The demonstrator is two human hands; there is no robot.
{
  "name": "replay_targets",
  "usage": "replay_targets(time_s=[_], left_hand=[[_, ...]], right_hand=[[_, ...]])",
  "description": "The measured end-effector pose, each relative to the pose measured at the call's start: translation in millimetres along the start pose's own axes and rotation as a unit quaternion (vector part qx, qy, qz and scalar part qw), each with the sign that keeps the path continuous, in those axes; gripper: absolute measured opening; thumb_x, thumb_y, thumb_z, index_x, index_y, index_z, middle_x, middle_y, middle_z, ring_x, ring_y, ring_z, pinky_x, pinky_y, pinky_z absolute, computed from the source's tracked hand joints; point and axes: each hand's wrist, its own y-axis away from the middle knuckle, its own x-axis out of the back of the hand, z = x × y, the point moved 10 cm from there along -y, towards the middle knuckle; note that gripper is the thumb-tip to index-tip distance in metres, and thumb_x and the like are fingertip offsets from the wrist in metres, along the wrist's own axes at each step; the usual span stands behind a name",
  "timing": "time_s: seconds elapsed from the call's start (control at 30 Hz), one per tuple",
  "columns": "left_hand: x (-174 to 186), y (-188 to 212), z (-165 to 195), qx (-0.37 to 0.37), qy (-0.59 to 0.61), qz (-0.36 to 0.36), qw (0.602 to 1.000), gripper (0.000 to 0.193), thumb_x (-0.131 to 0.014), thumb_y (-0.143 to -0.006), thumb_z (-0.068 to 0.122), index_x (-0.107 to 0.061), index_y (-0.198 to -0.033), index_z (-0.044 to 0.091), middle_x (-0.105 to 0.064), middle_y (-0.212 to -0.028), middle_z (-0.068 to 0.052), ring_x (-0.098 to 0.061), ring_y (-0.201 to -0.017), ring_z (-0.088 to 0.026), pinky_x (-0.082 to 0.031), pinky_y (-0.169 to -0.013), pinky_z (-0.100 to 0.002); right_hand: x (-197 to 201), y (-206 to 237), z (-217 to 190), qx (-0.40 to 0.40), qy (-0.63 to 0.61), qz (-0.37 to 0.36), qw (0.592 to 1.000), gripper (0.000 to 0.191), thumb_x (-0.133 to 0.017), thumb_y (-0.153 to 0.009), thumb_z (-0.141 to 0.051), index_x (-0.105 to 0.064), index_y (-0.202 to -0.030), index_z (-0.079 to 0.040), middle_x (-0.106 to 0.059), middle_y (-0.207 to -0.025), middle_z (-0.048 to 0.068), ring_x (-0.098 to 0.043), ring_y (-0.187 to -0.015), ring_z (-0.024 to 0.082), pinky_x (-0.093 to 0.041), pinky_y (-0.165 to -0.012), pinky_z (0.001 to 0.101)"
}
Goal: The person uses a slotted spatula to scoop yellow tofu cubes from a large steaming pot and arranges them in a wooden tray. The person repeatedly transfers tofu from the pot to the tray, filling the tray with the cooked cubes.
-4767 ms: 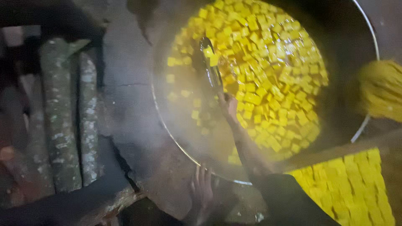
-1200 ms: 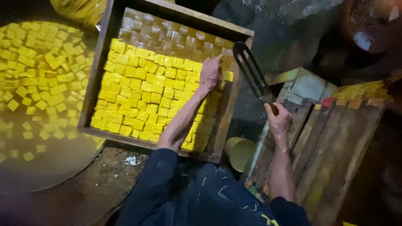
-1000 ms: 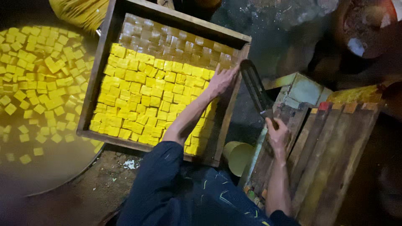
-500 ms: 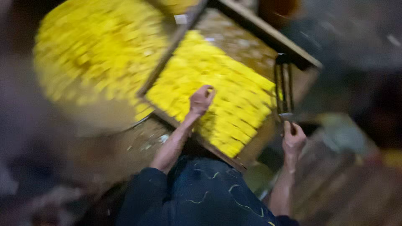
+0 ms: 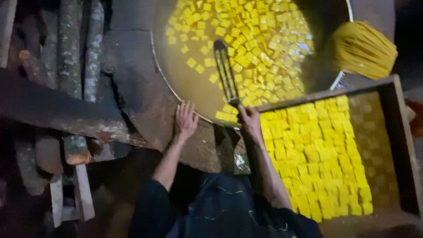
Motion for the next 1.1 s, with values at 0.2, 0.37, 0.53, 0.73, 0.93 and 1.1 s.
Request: replay_targets(time_s=[0.2,0.37,0.53,0.73,0.93,1.1], left_hand=[[-14.4,-15.8,-23.9,0.038,0.048,-0.005,0.998,0.065,-0.042,-0.104,0.048,-0.048,-0.150,0.003,-0.038,-0.162,-0.017,-0.025,-0.154,-0.034,-0.013,-0.127,-0.051],[-35.2,-21.9,-43.1,0.054,0.065,-0.085,0.993,0.068,-0.035,-0.106,0.052,-0.044,-0.152,0.003,-0.036,-0.163,-0.016,-0.024,-0.155,-0.033,-0.014,-0.127,-0.049],[-53.6,-20.6,-51.6,0.060,0.069,-0.109,0.990,0.068,-0.035,-0.105,0.054,-0.043,-0.151,0.004,-0.033,-0.164,-0.015,-0.023,-0.155,-0.033,-0.013,-0.126,-0.049],[-66.7,-16.5,-59.9,0.036,0.014,-0.071,0.997,0.069,-0.033,-0.105,0.055,-0.043,-0.152,0.006,-0.033,-0.164,-0.013,-0.022,-0.154,-0.032,-0.015,-0.124,-0.050],[-64.8,-19.0,-61.6,0.021,-0.010,-0.100,0.995,0.065,-0.034,-0.105,0.052,-0.044,-0.151,0.007,-0.035,-0.163,-0.013,-0.024,-0.153,-0.032,-0.017,-0.124,-0.050],[-41.1,-17.2,-48.6,0.042,0.052,-0.113,0.991,0.064,-0.039,-0.104,0.050,-0.046,-0.147,0.003,-0.037,-0.161,-0.016,-0.025,-0.153,-0.034,-0.017,-0.124,-0.051]], right_hand=[[-70.6,-46.9,53.4,-0.142,0.246,-0.037,0.958,0.057,-0.066,-0.094,-0.054,-0.076,-0.090,0.002,-0.073,-0.072,0.015,-0.070,-0.063,0.022,-0.053,-0.061,0.0368],[-107.6,-103.4,46.2,-0.075,0.424,-0.024,0.902,0.057,-0.063,-0.094,-0.054,-0.074,-0.085,0.001,-0.071,-0.076,0.024,-0.071,-0.074,0.039,-0.052,-0.068,0.0499],[-186.2,-203.5,18.3,-0.038,0.357,0.021,0.933,0.053,-0.061,-0.095,-0.051,-0.068,-0.082,0.000,-0.066,-0.071,0.026,-0.067,-0.070,0.044,-0.049,-0.066,0.0531],[-248.7,-306.0,-46.8,0.084,0.387,0.064,0.916,0.050,-0.065,-0.097,-0.049,-0.069,-0.083,-0.001,-0.066,-0.072,0.023,-0.066,-0.068,0.042,-0.048,-0.060,0.0534],[-253.7,-335.5,-44.5,0.035,0.282,0.014,0.959,0.049,-0.063,-0.096,-0.048,-0.071,-0.084,-0.002,-0.067,-0.066,0.016,-0.072,-0.066,0.032,-0.053,-0.062,0.0435],[-194.5,-265.5,-22.8,0.025,0.225,0.074,0.971,0.046,-0.066,-0.099,-0.043,-0.070,-0.089,0.002,-0.066,-0.067,0.018,-0.066,-0.064,0.028,-0.050,-0.062,0.0402]])
